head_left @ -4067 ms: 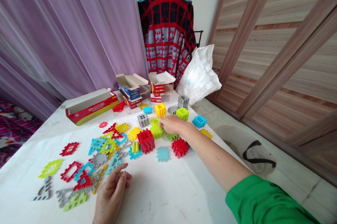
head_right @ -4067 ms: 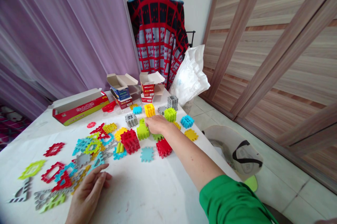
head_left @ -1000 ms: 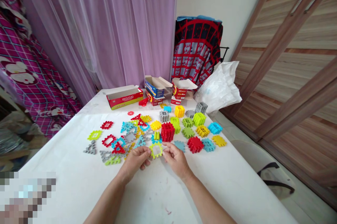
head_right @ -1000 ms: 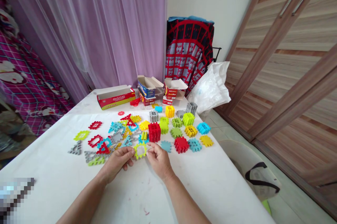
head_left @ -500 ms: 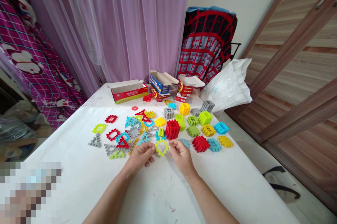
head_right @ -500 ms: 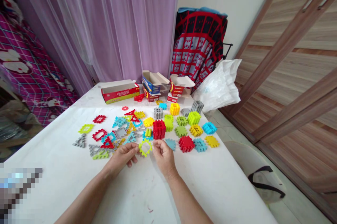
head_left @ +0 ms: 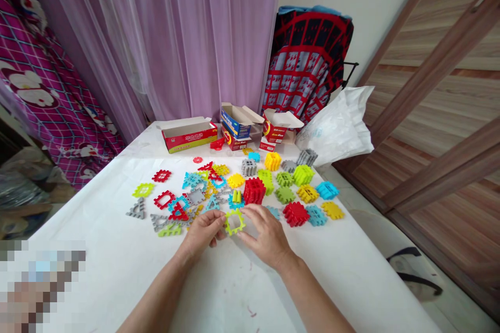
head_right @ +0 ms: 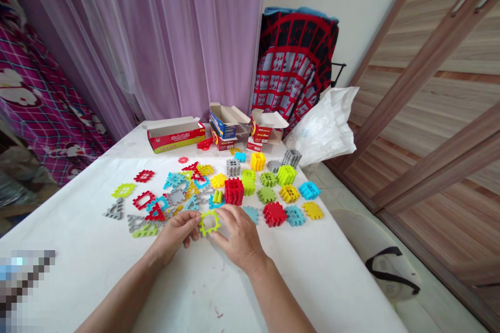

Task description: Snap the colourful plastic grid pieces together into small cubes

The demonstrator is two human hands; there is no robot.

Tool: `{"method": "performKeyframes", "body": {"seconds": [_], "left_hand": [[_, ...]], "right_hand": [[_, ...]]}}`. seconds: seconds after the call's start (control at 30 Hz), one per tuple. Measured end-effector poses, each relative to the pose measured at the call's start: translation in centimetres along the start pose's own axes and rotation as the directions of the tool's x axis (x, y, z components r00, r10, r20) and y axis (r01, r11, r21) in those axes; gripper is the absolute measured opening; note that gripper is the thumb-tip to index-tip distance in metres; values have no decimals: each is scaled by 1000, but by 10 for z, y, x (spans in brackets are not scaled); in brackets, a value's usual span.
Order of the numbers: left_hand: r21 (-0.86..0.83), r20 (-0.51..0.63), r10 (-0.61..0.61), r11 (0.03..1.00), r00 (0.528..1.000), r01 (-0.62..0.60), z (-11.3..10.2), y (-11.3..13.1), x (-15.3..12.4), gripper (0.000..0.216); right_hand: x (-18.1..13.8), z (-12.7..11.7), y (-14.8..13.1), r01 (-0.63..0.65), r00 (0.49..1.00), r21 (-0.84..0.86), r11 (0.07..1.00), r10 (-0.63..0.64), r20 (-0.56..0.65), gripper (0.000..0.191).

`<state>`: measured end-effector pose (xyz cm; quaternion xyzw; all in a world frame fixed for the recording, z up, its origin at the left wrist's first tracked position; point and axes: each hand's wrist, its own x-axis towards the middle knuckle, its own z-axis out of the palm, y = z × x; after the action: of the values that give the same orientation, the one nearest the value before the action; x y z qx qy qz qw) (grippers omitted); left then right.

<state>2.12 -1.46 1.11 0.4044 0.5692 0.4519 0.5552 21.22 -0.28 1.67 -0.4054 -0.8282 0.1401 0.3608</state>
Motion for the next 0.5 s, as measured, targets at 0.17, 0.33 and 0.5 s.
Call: {"method": "performKeyframes", "body": {"seconds": [0.17, 0.33, 0.5], "left_hand": [[59, 41, 27, 998, 999, -29, 0, -3, 1, 52], [87, 85, 46, 995, 995, -54, -1, -3, -1, 53], [75, 132, 61, 995, 989, -71, -5, 1, -5, 60]], "right_hand": [[16, -15, -17, 146, 966, -230, 962, -89, 241, 60], [25, -19, -28, 165, 931, -303, 939, -47, 362, 36], [23, -59, -13, 76, 950, -255, 964, 7, 313, 48]]}}
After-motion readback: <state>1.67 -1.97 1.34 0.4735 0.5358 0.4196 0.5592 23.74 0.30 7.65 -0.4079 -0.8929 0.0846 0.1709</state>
